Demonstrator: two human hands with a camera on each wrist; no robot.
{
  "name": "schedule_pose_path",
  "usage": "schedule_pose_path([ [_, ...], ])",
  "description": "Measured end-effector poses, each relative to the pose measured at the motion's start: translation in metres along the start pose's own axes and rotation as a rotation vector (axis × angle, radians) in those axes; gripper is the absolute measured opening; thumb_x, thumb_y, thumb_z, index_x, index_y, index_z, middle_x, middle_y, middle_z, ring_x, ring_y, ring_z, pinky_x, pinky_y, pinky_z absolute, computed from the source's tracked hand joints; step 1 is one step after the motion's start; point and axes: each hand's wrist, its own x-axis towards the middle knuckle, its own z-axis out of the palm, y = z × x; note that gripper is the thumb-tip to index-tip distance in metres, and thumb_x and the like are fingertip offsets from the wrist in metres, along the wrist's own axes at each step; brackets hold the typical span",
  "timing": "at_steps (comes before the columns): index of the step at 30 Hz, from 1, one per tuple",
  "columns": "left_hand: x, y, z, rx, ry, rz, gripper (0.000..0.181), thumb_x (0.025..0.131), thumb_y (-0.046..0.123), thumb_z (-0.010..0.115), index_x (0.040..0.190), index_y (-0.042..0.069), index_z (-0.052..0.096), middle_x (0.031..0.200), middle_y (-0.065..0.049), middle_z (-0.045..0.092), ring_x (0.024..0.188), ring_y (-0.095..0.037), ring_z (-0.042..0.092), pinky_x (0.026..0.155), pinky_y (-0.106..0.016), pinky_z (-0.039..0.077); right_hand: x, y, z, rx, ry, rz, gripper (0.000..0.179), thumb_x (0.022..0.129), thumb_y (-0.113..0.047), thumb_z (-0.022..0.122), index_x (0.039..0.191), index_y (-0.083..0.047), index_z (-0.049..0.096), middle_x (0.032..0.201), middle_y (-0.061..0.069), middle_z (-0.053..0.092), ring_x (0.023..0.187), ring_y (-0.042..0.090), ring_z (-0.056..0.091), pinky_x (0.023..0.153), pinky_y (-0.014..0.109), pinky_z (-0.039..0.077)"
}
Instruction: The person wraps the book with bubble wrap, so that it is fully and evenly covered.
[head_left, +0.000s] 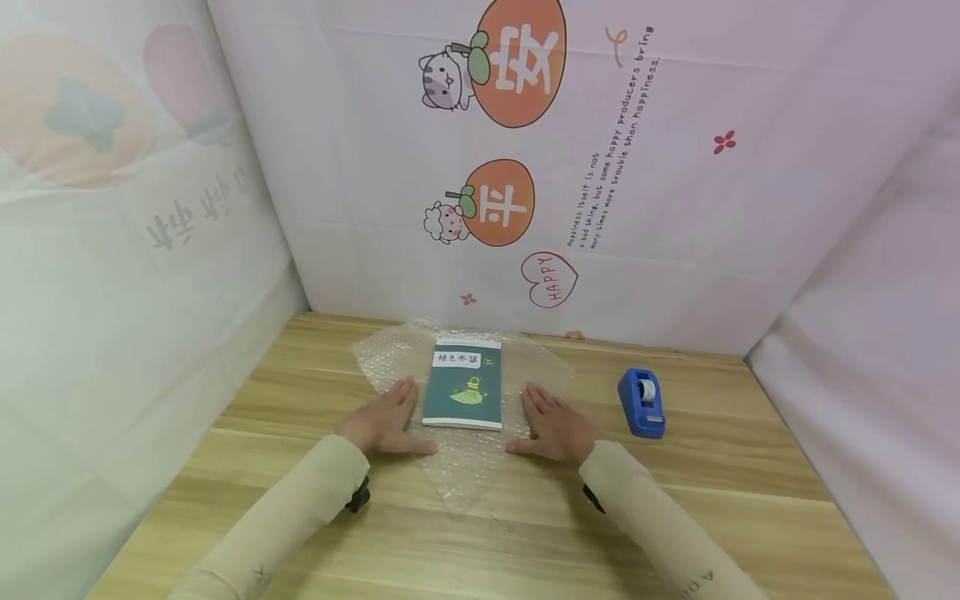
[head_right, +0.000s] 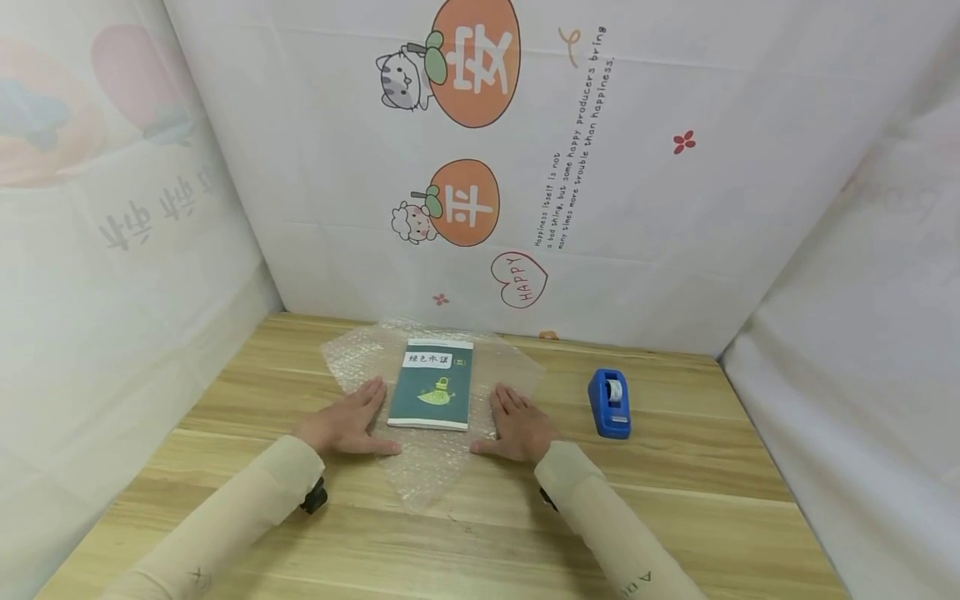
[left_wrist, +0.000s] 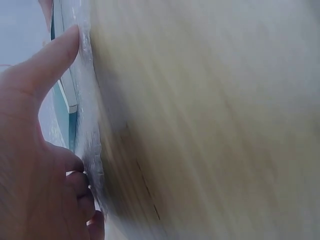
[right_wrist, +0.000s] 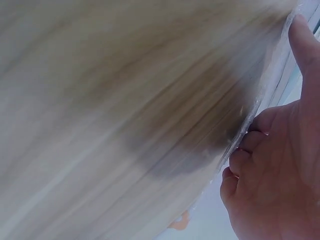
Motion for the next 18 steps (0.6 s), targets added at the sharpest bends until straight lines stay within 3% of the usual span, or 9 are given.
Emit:
schedule_pose_path([
  [9,0.005,0.019,0.001,0.017,-0.015,0.016,0.123,0.09,0.076,0.064,0.166,-0.008,0.015,0.176,-0.026,0.006,0.166,-0.041,0.01,0.135,-0.053,0.018,-0.014,0.013,0.001,0.024,-0.032,0.029,0.112,0.096,-0.076,0.054,0.166,0.005,0.021,0.176,0.025,0.016,0.165,0.04,0.016,0.134,0.053,0.022],
  [18,0.013,0.036,0.007,0.015,-0.015,0.017,0.123,0.089,0.075,0.065,0.166,-0.008,0.015,0.176,-0.026,0.007,0.166,-0.04,0.011,0.135,-0.053,0.019,-0.03,0.028,0.002,0.035,-0.013,0.031,0.112,0.096,-0.076,0.054,0.165,0.006,0.022,0.175,0.027,0.017,0.164,0.042,0.017,0.133,0.056,0.025],
])
